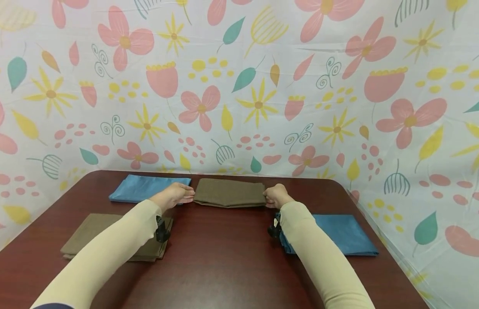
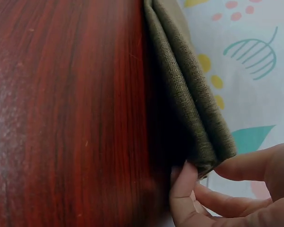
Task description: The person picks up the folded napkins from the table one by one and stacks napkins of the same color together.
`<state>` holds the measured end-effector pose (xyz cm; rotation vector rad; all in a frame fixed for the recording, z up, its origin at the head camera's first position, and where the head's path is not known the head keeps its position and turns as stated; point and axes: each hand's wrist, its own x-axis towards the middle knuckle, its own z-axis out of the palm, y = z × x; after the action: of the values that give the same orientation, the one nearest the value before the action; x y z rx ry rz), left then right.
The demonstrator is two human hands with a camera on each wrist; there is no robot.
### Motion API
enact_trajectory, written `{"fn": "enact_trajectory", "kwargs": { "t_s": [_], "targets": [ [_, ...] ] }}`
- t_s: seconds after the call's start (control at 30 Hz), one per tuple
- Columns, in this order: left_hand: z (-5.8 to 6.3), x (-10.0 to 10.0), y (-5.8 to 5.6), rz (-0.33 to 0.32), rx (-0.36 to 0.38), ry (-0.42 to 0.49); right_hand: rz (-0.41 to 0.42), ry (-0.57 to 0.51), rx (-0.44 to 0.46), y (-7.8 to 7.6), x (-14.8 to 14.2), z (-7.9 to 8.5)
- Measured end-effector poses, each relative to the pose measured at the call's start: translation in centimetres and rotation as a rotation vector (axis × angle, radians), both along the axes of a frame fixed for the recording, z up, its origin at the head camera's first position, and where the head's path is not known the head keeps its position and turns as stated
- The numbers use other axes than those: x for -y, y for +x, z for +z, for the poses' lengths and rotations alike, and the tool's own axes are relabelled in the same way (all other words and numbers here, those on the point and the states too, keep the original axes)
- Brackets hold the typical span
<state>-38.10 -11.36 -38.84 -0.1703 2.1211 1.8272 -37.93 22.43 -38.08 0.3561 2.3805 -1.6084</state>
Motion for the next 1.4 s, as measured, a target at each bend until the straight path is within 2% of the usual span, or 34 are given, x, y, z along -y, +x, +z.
{"fn": "enact_trajectory", "kwargs": {
  "t_s": [0.17,0.3,0.4,0.6,0.77,0.9,1.13,1.4],
  "targets": [
    [-0.7,-0.4,-0.4,0.02,-0.028,-0.013,-0.014,-0.006,0.019,0.0,-0.1,0.1],
    [-0.8,-0.9,-0.7,0.047,-0.03,-0.047,0.002,0.007,0.037,-0.1,-0.3,0.0],
    [-0.7,-1.2,-0.8,0.065,-0.015,-0.08,0.04,0.039,0.048,0.0,-0.5,0.1],
    [0.1,-1.2,-0.4,0.031,0.003,-0.13,0.095,0.077,0.062,0.2,-1.0,0.5],
    [0.6,-0.8,-0.1,0.029,0.008,-0.141,0.119,0.031,0.062,0.2,-0.8,0.8],
    [0.6,-0.6,0.2,0.026,0.021,-0.14,0.096,-0.016,0.086,0.4,-0.7,0.9],
    [1.1,0.1,0.2,0.029,0.003,-0.19,0.105,-0.096,0.098,0.7,-0.2,1.5],
    [2.1,1.6,0.8,0.027,-0.021,-0.178,0.124,-0.195,0.106,1.6,0.9,2.5]
  ]
}}
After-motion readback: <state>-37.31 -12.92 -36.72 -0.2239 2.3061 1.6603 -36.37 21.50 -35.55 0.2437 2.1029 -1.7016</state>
